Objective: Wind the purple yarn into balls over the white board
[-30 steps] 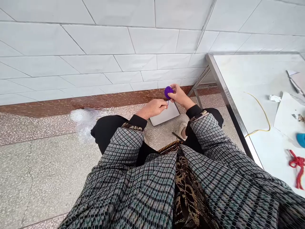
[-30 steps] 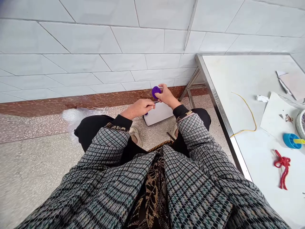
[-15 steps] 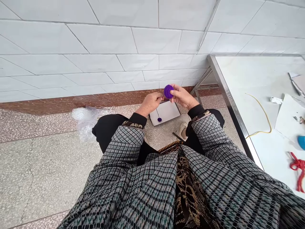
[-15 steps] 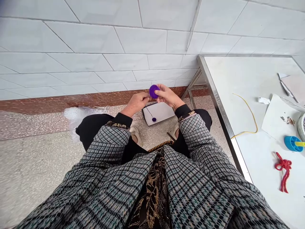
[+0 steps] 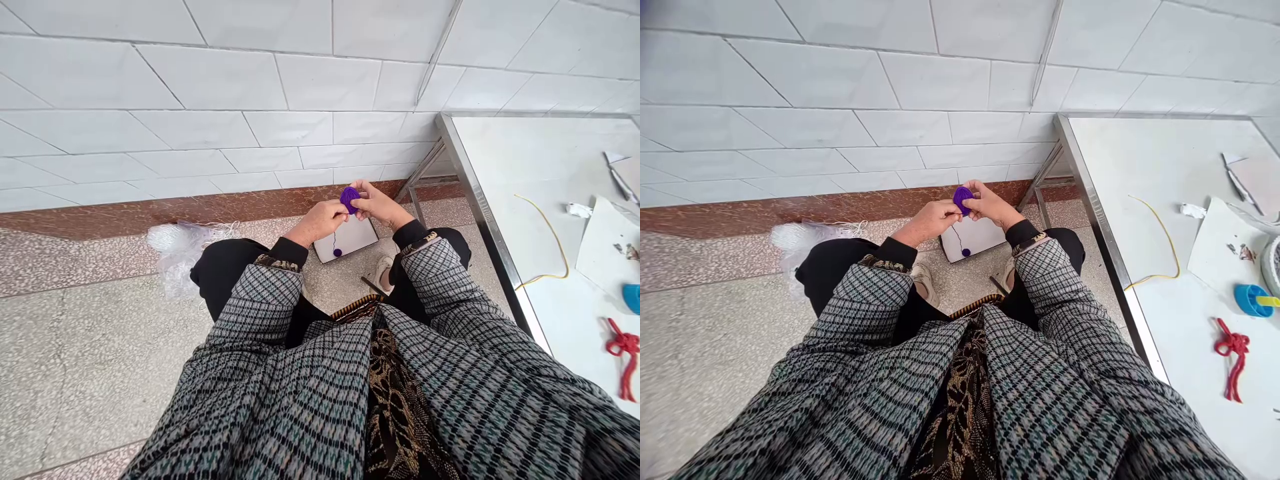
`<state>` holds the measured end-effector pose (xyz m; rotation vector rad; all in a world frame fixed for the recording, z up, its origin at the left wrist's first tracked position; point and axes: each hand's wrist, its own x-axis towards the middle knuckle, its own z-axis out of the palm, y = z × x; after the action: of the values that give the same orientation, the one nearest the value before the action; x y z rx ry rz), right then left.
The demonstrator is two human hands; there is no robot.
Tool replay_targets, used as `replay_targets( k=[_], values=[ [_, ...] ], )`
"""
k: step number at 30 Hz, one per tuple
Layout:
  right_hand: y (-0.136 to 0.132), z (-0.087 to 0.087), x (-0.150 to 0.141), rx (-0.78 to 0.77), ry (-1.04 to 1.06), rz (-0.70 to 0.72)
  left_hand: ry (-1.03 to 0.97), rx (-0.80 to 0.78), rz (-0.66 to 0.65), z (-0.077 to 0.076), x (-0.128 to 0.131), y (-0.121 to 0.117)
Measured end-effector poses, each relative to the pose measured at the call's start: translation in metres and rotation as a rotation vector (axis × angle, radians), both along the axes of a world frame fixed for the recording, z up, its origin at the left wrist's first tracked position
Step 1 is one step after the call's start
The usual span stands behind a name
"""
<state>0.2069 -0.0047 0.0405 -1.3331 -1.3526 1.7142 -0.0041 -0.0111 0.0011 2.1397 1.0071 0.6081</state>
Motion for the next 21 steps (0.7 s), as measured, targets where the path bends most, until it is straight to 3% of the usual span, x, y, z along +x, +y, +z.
replay_targets(
  k=[7, 9, 11, 14, 18, 21],
  values=[
    [0.004, -0.006, 0.0, 0.136, -0.181, -0.013, 0.001, 0.015, -0.032, 0.008, -0.003, -0.001],
    [0.001, -0.003, 0.002, 0.132, -0.286, 0.099, 0.005, 0.039, 0.015, 0.01, -0.008, 0.001],
    [-0.002, 0.001, 0.005, 0.087, -0.303, 0.298, 0.004, 0.064, 0.066, 0.011, -0.014, 0.004],
    [-0.003, 0.005, 0.009, 0.028, -0.123, 0.471, -0.022, 0.08, 0.132, 0.01, -0.017, 0.008],
    [0.002, 0.003, 0.012, 0.029, 0.181, 0.231, -0.052, 0.019, 0.191, 0.005, -0.01, 0.008],
    [0.004, 0.001, 0.008, 0.009, 0.31, 0.037, -0.013, -0.073, 0.054, 0.003, 0.001, 0.001]
  ],
)
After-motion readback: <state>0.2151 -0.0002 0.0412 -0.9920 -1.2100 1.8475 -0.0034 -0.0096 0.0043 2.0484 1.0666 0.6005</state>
